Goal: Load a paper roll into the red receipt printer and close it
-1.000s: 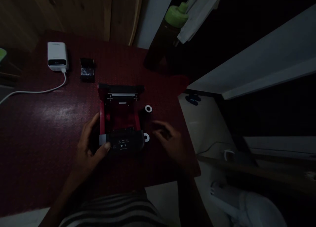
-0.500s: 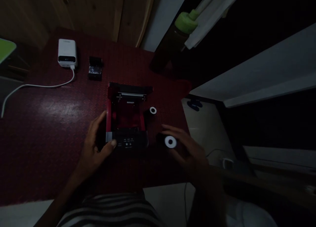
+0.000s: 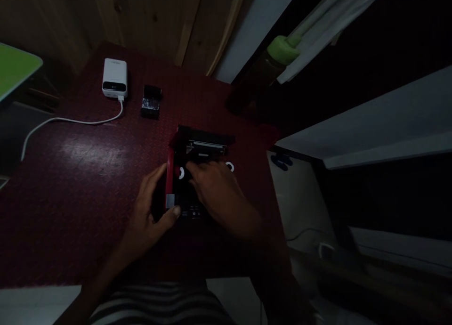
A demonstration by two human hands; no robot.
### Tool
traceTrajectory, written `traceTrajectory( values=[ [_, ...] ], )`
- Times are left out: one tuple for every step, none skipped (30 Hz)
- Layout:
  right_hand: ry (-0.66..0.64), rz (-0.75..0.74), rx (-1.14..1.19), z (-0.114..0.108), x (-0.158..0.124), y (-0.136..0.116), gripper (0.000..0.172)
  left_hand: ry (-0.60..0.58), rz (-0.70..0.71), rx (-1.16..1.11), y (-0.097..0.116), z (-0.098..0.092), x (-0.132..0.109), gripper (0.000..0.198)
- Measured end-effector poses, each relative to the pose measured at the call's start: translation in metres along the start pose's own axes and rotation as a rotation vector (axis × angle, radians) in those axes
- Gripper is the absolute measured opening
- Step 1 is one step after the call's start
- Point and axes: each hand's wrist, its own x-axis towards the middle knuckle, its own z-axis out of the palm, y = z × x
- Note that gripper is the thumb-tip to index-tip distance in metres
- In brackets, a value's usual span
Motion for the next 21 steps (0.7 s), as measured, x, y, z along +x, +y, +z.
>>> traceTrajectory(
  values=[
    [-0.028,0.009,-0.007,-0.001,0.004,0.0,0.034,0.001,-0.001,-0.003,0.0,0.0,0.0,0.079],
    [-0.048,0.013,-0.002,-0.001,0.007,0.0,0.035,0.003,-0.003,-0.004,0.0,0.0,0.0,0.079],
    [-0.061,0.015,0.011,-0.001,0.01,0.001,0.036,0.005,-0.007,-0.006,0.0,0.0,0.0,0.079],
    [-0.068,0.016,0.029,-0.001,0.012,0.002,0.035,0.003,-0.013,-0.007,0.001,0.001,0.0,0.079],
    [-0.069,0.02,0.045,-0.001,0.014,0.003,0.034,0.001,-0.018,-0.008,0.001,0.001,0.0,0.079],
    [-0.069,0.025,0.058,0.0,0.015,0.004,0.032,-0.002,-0.02,-0.008,0.001,0.001,0.0,0.079],
    [-0.069,0.031,0.069,0.001,0.016,0.005,0.03,-0.003,-0.019,-0.008,0.001,0.002,0.0,0.08],
    [-0.064,0.031,0.079,0.003,0.016,0.005,0.03,-0.003,-0.017,-0.008,0.001,0.002,0.0,0.08],
    [-0.055,0.028,0.089,0.005,0.016,0.005,0.029,-0.002,-0.015,-0.006,0.001,0.002,0.0,0.08],
    [-0.041,0.021,0.1,0.007,0.016,0.006,0.029,-0.001,-0.011,-0.004,0.001,0.002,0.0,0.08],
    [-0.023,0.014,0.114,0.01,0.016,0.007,0.03,0.002,-0.006,-0.002,0.001,0.002,0.0,0.08],
    [-0.002,0.005,0.135,0.013,0.016,0.009,0.031,0.003,-0.002,0.0,0.001,0.002,0.001,0.08],
    [0.023,-0.004,0.165,0.016,0.015,0.012,0.032,0.005,-0.002,0.002,0.001,0.001,0.001,0.08],
    [0.053,-0.019,0.202,0.018,0.013,0.015,0.034,0.005,-0.004,0.005,0.001,0.001,0.001,0.079],
    [0.088,-0.043,0.247,0.02,0.011,0.02,0.038,0.004,-0.005,0.009,0.002,0.0,0.001,0.079],
    [0.126,-0.086,0.301,0.021,0.007,0.024,0.042,0.001,-0.009,0.012,0.002,-0.001,0.001,0.079],
    [0.16,-0.146,0.36,0.022,0.002,0.029,0.045,-0.003,-0.012,0.016,0.002,-0.001,0.002,0.079],
    [0.185,-0.218,0.416,0.022,-0.004,0.034,0.046,-0.006,-0.013,0.02,0.003,-0.002,0.002,0.08],
    [0.2,-0.293,0.465,0.021,-0.01,0.038,0.045,-0.009,-0.011,0.021,0.003,-0.002,0.002,0.08],
    [0.208,-0.356,0.502,0.021,-0.015,0.042,0.043,-0.01,-0.008,0.02,0.004,-0.003,0.002,0.08],
    [0.209,-0.396,0.525,0.021,-0.02,0.044,0.039,-0.012,-0.009,0.019,0.004,-0.004,0.003,0.08]
  ],
)
